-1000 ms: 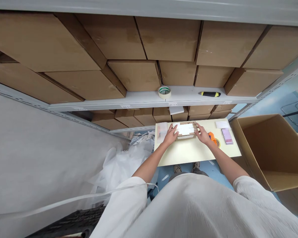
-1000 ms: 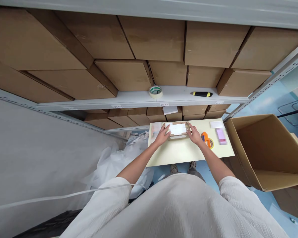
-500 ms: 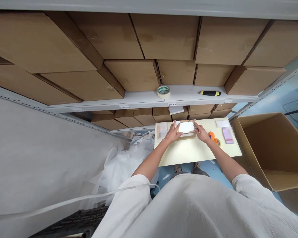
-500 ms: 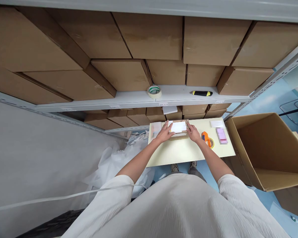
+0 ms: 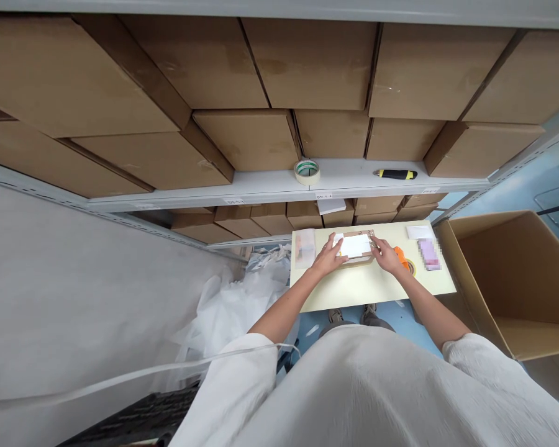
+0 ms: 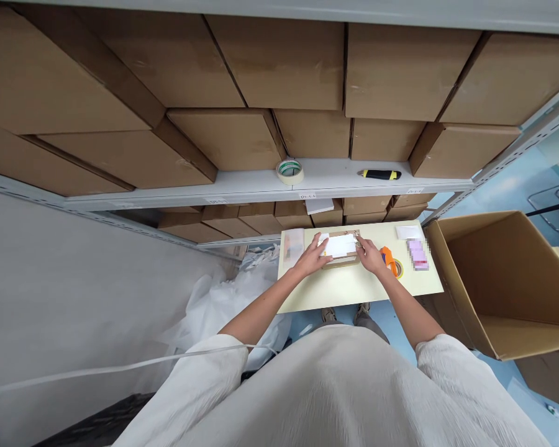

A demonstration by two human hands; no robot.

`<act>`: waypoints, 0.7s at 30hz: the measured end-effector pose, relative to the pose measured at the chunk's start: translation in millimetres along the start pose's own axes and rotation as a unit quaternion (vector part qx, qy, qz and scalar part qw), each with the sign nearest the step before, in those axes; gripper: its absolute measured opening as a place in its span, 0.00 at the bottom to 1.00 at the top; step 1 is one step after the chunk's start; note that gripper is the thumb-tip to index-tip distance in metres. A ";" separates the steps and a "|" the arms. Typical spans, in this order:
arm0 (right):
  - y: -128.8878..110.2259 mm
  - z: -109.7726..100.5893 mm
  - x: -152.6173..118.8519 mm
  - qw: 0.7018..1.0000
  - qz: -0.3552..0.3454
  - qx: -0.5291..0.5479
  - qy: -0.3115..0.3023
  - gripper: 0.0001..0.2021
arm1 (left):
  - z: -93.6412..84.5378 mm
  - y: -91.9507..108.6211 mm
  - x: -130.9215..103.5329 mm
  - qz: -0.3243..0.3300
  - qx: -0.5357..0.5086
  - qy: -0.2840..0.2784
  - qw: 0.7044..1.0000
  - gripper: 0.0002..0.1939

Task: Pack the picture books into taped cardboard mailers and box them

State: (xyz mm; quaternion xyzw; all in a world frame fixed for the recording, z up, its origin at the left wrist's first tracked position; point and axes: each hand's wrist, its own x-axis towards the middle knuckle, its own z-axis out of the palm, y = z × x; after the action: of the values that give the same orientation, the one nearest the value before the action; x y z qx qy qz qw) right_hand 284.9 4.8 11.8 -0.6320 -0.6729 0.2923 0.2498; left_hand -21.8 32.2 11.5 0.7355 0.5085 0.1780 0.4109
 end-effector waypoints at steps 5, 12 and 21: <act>6.0 -3.2 -5.1 1.000 0.015 -0.014 0.000 0.28 | 3.3 3.6 1.5 0.003 0.008 -0.006 1.000 0.49; 3.7 -1.5 -2.8 1.000 0.017 0.006 0.013 0.29 | 4.2 4.7 12.9 0.011 0.006 -0.002 1.000 0.48; -2.4 1.0 -12.9 1.000 0.019 -0.020 -0.001 0.30 | 14.8 -0.6 -6.2 0.018 0.035 0.010 0.999 0.47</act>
State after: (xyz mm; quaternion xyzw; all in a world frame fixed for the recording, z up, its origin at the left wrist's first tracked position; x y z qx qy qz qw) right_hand 283.5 -8.2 13.2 -0.6494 -0.6666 0.2844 0.2304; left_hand -14.7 20.5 3.2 0.7565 0.5056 0.1745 0.3763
